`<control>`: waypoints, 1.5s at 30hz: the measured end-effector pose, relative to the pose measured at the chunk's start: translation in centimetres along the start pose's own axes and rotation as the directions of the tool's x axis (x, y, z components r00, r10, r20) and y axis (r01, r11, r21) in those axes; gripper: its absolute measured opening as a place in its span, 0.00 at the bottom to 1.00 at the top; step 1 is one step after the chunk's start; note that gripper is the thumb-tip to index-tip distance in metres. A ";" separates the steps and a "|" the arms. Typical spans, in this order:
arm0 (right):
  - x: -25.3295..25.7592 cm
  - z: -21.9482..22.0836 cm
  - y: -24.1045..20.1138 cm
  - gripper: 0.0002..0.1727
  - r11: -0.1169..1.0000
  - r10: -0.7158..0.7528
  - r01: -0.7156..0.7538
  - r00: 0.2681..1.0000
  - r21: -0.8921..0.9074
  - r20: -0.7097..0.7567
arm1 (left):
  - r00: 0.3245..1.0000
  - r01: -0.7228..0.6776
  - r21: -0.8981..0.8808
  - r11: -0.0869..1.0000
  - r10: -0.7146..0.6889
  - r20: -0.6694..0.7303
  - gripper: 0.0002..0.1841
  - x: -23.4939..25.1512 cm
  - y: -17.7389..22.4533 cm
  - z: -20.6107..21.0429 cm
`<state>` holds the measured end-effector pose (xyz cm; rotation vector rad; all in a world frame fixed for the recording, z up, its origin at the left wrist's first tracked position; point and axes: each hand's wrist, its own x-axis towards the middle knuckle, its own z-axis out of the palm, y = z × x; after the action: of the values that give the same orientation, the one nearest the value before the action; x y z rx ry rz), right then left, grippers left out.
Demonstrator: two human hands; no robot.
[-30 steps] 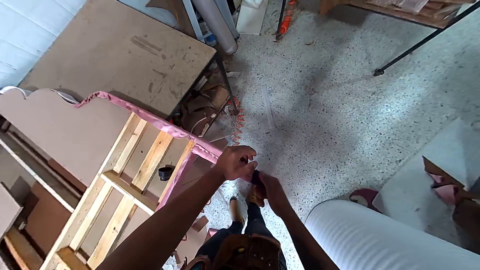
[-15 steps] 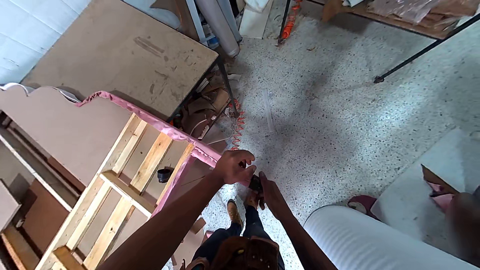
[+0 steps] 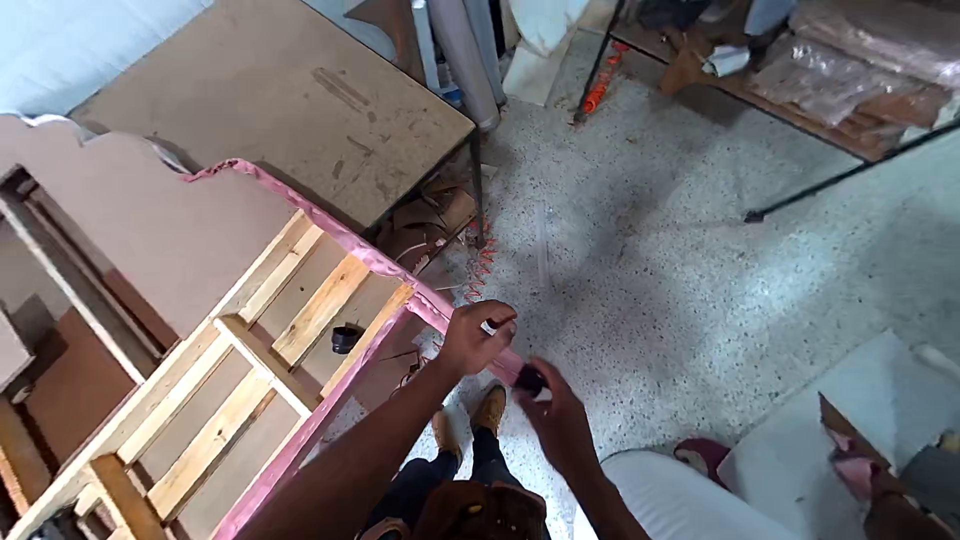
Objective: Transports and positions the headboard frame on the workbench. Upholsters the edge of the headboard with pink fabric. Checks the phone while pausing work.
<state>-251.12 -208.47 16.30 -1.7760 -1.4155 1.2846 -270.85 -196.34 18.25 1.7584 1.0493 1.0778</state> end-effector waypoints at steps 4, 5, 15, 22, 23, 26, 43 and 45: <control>-0.3 1.8 0.6 0.33 1.000 -0.005 0.004 0.998 -0.008 -0.070 | 0.940 0.126 0.134 0.983 -0.075 -0.334 0.12 -6.8 1.6 -7.6; 0.3 1.4 0.8 0.26 0.992 0.047 -0.049 0.999 0.119 0.014 | 0.921 0.172 0.204 0.964 -0.084 -0.381 0.13 -9.0 1.4 -10.3; -3.2 2.2 -2.9 0.53 0.861 -0.065 0.046 0.998 -0.507 -0.020 | 0.707 0.707 0.425 0.565 -0.553 -0.440 0.32 -18.0 -2.0 -22.6; 5.7 1.4 -4.7 0.29 0.829 0.416 -0.210 0.852 -0.518 0.319 | 0.661 0.751 0.403 0.524 -0.612 -0.435 0.25 -17.9 -3.6 -23.2; 6.7 0.3 -5.0 0.26 0.845 0.488 -0.258 0.728 -0.468 0.480 | 0.662 0.750 0.391 0.534 -0.612 -0.433 0.22 -18.0 -3.3 -23.1; 5.8 0.7 -5.7 0.29 0.814 0.462 -0.226 0.811 -0.535 0.360 | 0.663 0.749 0.392 0.535 -0.621 -0.418 0.21 -18.4 -2.9 -23.3; 1.9 3.9 -4.8 0.55 0.621 0.166 -0.144 0.985 -0.770 -0.050 | 0.613 0.680 0.120 0.723 -0.471 -0.635 0.31 -19.4 1.2 -23.1; 3.8 3.4 -3.7 0.44 0.687 0.188 -0.127 0.982 -0.716 0.006 | 0.612 0.596 0.066 0.800 -0.399 -0.683 0.32 -23.9 4.6 -21.6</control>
<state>-255.83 -204.24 16.66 -2.4088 -2.0374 0.9303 -296.80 -215.46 23.05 1.1348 2.0907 1.2099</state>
